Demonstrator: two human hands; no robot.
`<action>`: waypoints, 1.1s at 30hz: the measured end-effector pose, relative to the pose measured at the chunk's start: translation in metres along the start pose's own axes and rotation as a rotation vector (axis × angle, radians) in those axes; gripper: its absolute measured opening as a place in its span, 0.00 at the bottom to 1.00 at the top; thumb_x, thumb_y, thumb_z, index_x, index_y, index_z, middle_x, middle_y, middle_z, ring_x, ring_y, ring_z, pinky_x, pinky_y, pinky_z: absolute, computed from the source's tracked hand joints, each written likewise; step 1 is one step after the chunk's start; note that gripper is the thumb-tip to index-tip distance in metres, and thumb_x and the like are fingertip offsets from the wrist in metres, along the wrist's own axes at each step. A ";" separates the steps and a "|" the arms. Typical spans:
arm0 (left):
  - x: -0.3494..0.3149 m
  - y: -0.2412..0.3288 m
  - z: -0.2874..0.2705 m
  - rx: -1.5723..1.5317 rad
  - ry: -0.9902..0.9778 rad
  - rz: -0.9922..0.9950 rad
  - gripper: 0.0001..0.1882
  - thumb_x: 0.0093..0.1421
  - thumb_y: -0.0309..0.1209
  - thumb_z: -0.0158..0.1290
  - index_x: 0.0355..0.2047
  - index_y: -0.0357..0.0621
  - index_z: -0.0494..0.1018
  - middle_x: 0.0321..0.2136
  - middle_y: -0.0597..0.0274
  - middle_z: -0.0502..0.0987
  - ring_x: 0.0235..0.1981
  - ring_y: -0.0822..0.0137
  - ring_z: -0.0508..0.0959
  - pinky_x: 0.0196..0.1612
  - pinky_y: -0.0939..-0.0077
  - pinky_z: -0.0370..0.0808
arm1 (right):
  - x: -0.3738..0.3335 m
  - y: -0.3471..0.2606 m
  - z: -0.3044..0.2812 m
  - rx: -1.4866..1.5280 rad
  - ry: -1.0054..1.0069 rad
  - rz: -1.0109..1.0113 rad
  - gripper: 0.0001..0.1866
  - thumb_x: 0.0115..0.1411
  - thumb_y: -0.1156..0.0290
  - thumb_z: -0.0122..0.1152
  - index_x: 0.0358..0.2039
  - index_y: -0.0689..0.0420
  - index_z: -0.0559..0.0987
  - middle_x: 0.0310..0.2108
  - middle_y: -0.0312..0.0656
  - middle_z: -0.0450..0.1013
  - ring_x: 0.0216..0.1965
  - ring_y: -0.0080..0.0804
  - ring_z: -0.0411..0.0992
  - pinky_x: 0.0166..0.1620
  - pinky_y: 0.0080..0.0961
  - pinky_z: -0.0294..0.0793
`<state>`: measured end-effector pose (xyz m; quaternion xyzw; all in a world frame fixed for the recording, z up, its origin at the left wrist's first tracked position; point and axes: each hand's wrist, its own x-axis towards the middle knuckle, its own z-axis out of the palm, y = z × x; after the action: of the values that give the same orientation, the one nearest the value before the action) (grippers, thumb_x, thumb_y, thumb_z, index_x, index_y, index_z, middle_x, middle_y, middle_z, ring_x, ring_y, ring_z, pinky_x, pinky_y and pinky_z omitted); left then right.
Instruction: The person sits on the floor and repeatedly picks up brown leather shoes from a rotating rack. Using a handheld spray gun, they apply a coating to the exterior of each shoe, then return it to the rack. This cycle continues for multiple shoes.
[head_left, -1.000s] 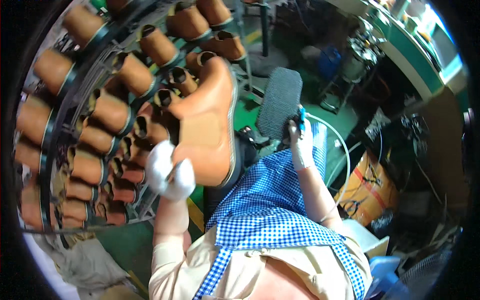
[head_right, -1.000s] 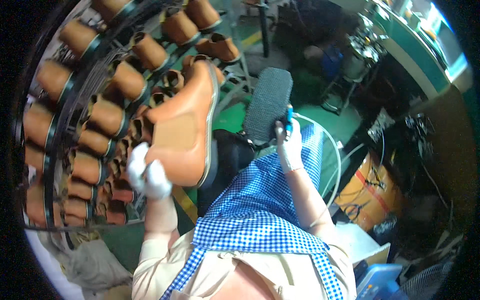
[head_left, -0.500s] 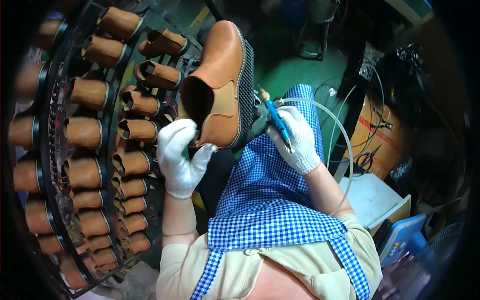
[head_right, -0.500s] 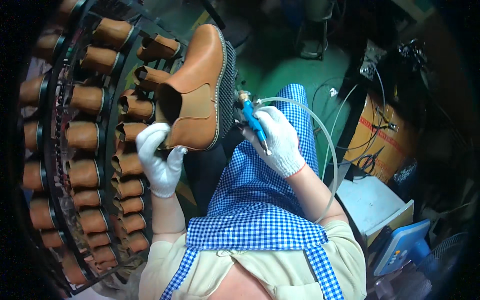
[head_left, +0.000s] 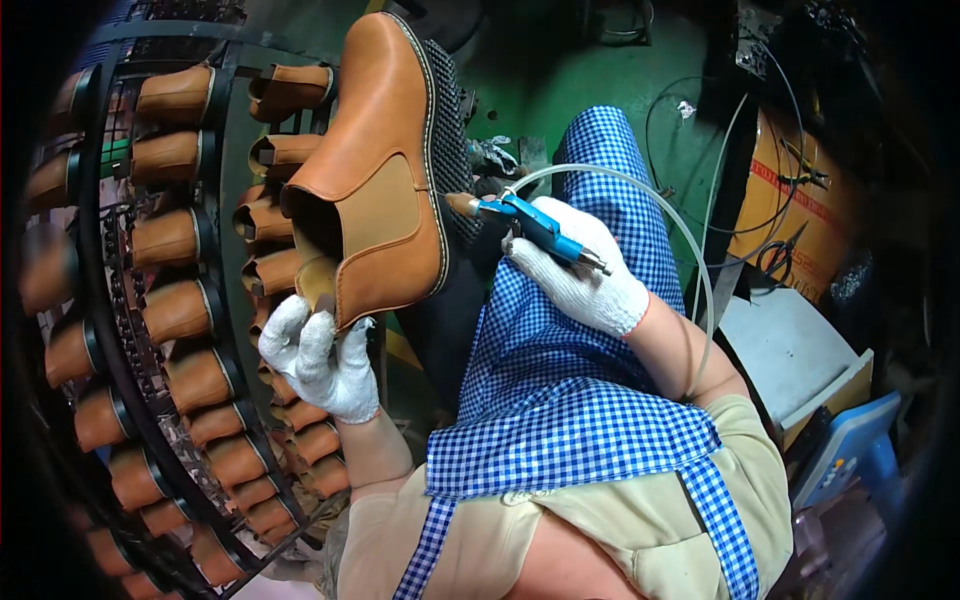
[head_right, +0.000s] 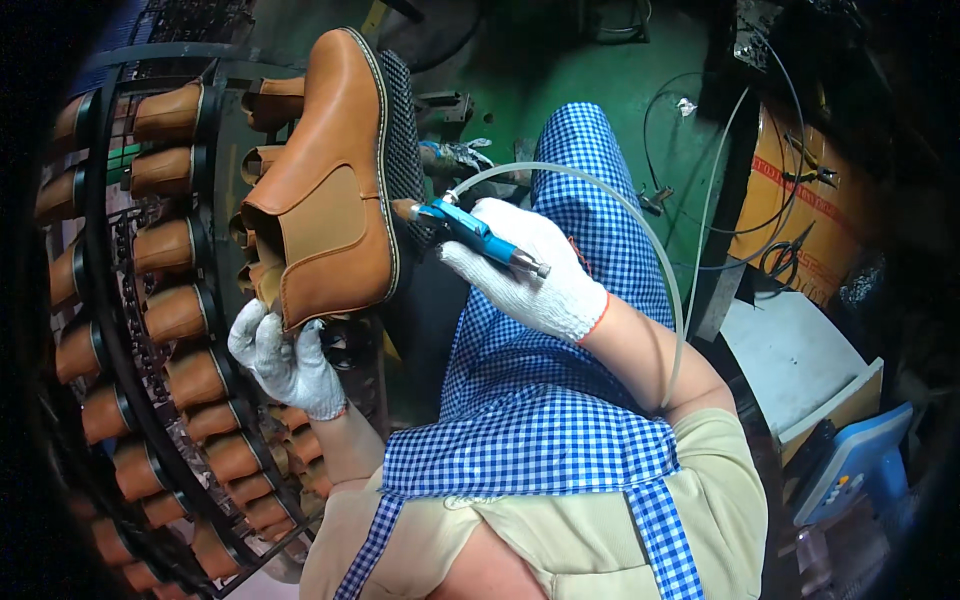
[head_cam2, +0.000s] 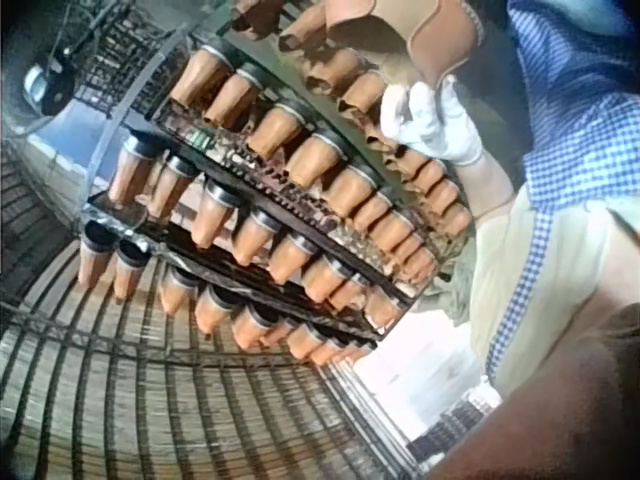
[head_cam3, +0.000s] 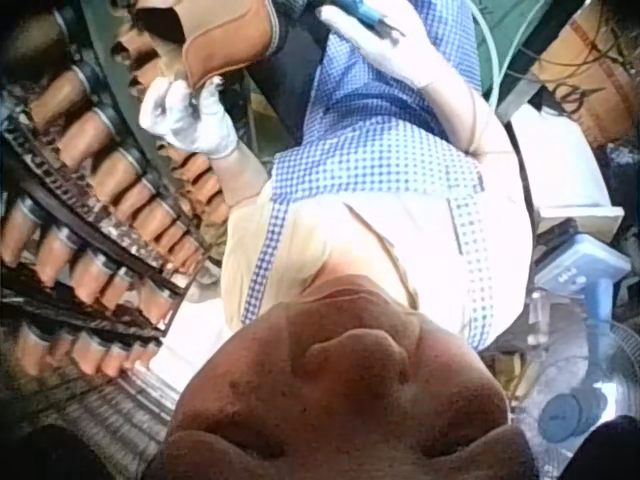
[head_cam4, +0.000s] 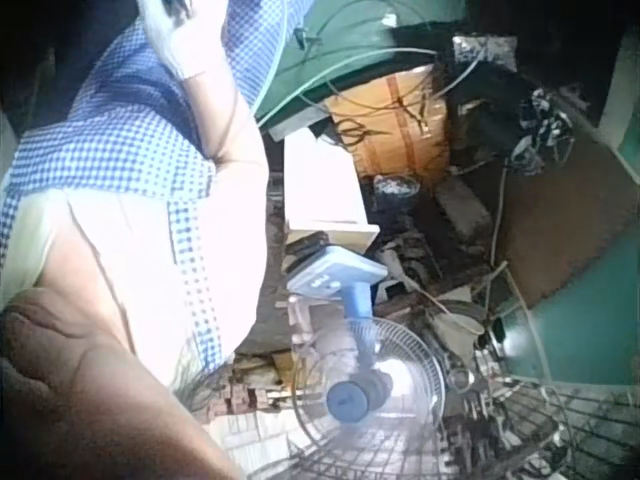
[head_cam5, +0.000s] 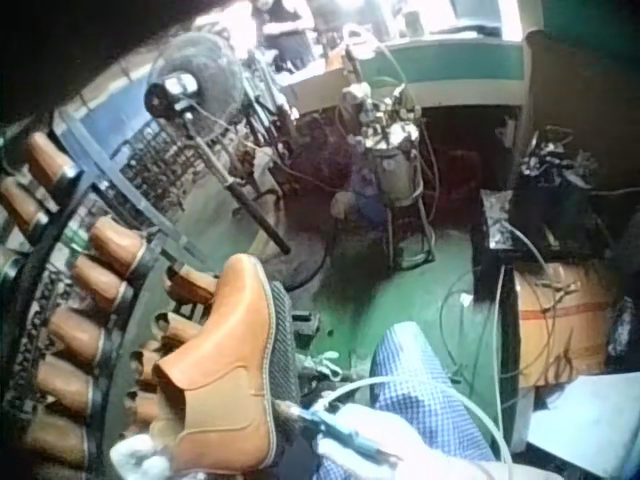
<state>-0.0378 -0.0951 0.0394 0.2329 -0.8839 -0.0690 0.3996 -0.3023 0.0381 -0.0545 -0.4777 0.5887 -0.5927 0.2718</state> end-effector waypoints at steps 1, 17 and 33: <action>0.000 0.000 0.000 -0.015 0.009 -0.008 0.27 0.57 0.30 0.73 0.57 0.55 0.80 0.57 0.55 0.70 0.57 0.52 0.76 0.60 0.58 0.75 | 0.001 -0.001 0.000 0.003 -0.005 0.000 0.13 0.67 0.61 0.69 0.36 0.57 0.78 0.28 0.44 0.71 0.28 0.45 0.74 0.33 0.37 0.74; 0.024 0.009 -0.015 0.001 -0.201 0.044 0.28 0.53 0.19 0.73 0.55 0.49 0.81 0.59 0.49 0.75 0.55 0.53 0.80 0.54 0.64 0.81 | 0.003 -0.022 0.000 -0.167 -0.004 -0.051 0.09 0.65 0.66 0.71 0.34 0.56 0.80 0.27 0.44 0.73 0.27 0.45 0.75 0.31 0.35 0.74; 0.129 0.050 -0.015 0.183 -0.707 0.468 0.23 0.46 0.23 0.69 0.46 0.50 0.85 0.37 0.62 0.83 0.40 0.55 0.84 0.41 0.61 0.82 | -0.044 -0.042 -0.028 -0.105 -0.031 0.112 0.10 0.63 0.63 0.72 0.31 0.54 0.81 0.26 0.42 0.74 0.26 0.44 0.77 0.30 0.36 0.76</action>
<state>-0.1182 -0.1100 0.1520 0.0225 -0.9979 0.0266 0.0548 -0.2993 0.0960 -0.0215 -0.4668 0.6406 -0.5372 0.2882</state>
